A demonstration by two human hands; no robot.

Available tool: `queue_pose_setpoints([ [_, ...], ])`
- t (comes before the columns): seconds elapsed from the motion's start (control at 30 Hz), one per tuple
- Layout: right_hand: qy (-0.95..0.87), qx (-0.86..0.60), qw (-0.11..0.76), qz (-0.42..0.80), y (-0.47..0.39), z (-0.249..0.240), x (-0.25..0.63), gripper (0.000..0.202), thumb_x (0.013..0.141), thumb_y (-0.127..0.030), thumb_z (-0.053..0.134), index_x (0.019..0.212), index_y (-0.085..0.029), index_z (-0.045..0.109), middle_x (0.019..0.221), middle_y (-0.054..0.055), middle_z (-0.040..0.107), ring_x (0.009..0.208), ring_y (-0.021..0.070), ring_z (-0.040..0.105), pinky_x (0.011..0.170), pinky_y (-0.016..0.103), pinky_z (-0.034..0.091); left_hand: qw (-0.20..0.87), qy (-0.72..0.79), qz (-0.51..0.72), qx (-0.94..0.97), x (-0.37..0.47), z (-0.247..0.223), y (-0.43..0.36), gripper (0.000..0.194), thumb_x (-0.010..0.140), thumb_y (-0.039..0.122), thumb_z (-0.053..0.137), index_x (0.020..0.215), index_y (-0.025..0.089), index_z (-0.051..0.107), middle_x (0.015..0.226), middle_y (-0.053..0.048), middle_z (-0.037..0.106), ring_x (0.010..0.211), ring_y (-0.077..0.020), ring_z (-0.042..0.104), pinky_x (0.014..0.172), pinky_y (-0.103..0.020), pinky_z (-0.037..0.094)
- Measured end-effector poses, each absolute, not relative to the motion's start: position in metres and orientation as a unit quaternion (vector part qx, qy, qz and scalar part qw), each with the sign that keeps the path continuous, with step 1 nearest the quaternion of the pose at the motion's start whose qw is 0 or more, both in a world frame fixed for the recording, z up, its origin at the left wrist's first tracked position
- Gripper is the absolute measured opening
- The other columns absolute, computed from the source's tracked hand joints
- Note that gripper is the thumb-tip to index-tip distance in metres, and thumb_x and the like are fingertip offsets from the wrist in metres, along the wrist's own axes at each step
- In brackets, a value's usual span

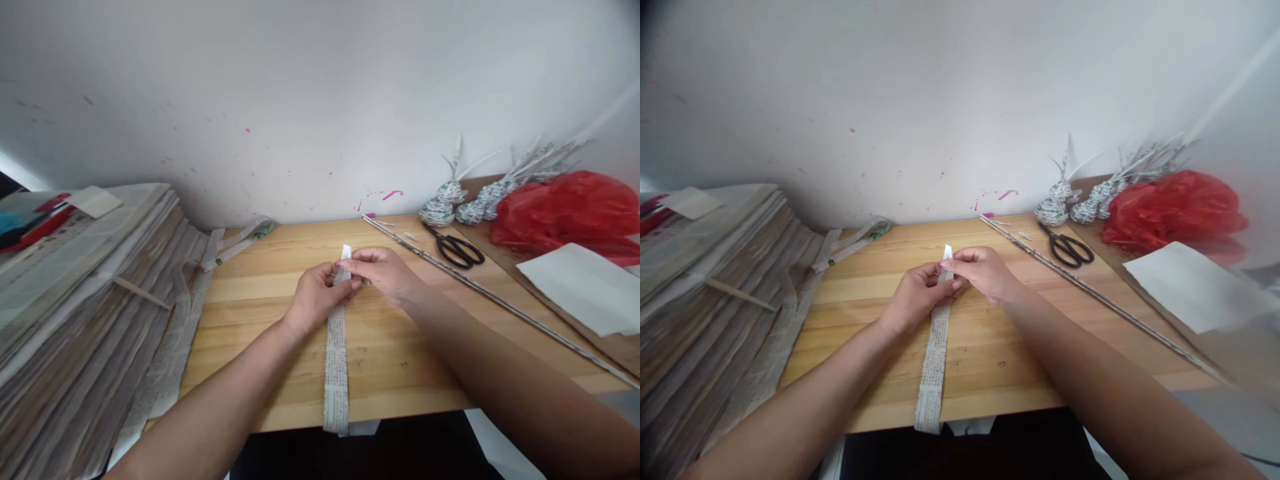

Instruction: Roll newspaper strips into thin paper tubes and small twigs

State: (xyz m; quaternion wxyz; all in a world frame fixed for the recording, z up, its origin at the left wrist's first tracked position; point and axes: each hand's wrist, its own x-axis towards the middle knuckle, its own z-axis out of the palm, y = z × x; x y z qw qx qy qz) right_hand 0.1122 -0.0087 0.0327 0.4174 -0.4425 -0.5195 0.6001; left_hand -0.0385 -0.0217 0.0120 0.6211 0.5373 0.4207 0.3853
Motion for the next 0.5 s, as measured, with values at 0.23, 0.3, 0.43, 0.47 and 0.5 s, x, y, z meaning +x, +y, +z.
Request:
queue_pose_setpoints([
  [0.23,-0.539,-0.443,0.428,0.574,-0.0093,0.0312,0.1097,0.028,0.07,-0.042,0.073,0.067,-0.016,0.065,0.058,-0.002,0.059,0.048,0.0079,0.047,0.046,0.023,0.037,0.632,0.424,0.392,0.518,-0.0373,0.0161,-0.0231,0.027,0.076,0.04,0.069,0.08,0.013,0.064,0.073,-0.005,0.066,0.063,-0.0113,0.06,0.061,-0.024,0.049],
  [0.3,-0.545,-0.447,0.436,0.56,-0.0079,0.0304,0.1111,0.027,0.071,-0.042,0.072,0.074,-0.016,0.068,0.062,-0.001,0.06,0.05,0.0076,0.048,0.047,0.023,0.036,0.637,0.425,0.391,0.511,-0.0377,0.0156,-0.0222,0.027,0.075,0.039,0.07,0.078,0.013,0.063,0.071,-0.005,0.066,0.063,-0.0111,0.06,0.059,-0.024,0.049],
  [0.43,-0.55,-0.457,0.453,0.533,-0.006,0.0304,0.1139,0.028,0.073,-0.043,0.071,0.082,-0.016,0.071,0.069,0.001,0.063,0.054,0.0077,0.048,0.048,0.022,0.035,0.643,0.424,0.4,0.496,-0.038,0.012,-0.0203,0.027,0.072,0.037,0.073,0.075,0.013,0.063,0.068,-0.004,0.064,0.062,-0.0122,0.061,0.057,-0.024,0.049],
  [0.47,-0.552,-0.459,0.45,0.531,-0.006,0.031,0.1141,0.029,0.073,-0.044,0.07,0.082,-0.016,0.071,0.069,0.001,0.063,0.054,0.008,0.048,0.048,0.023,0.035,0.643,0.421,0.402,0.498,-0.0379,0.0111,-0.02,0.026,0.071,0.037,0.074,0.074,0.013,0.063,0.067,-0.004,0.063,0.062,-0.0122,0.061,0.057,-0.024,0.049],
  [0.5,-0.554,-0.46,0.447,0.531,-0.0062,0.0317,0.1141,0.029,0.074,-0.044,0.069,0.082,-0.016,0.071,0.068,0.001,0.064,0.055,0.0083,0.049,0.049,0.023,0.035,0.642,0.419,0.403,0.501,-0.0378,0.0105,-0.0197,0.026,0.07,0.036,0.074,0.074,0.013,0.063,0.066,-0.004,0.063,0.061,-0.012,0.061,0.058,-0.024,0.049],
])
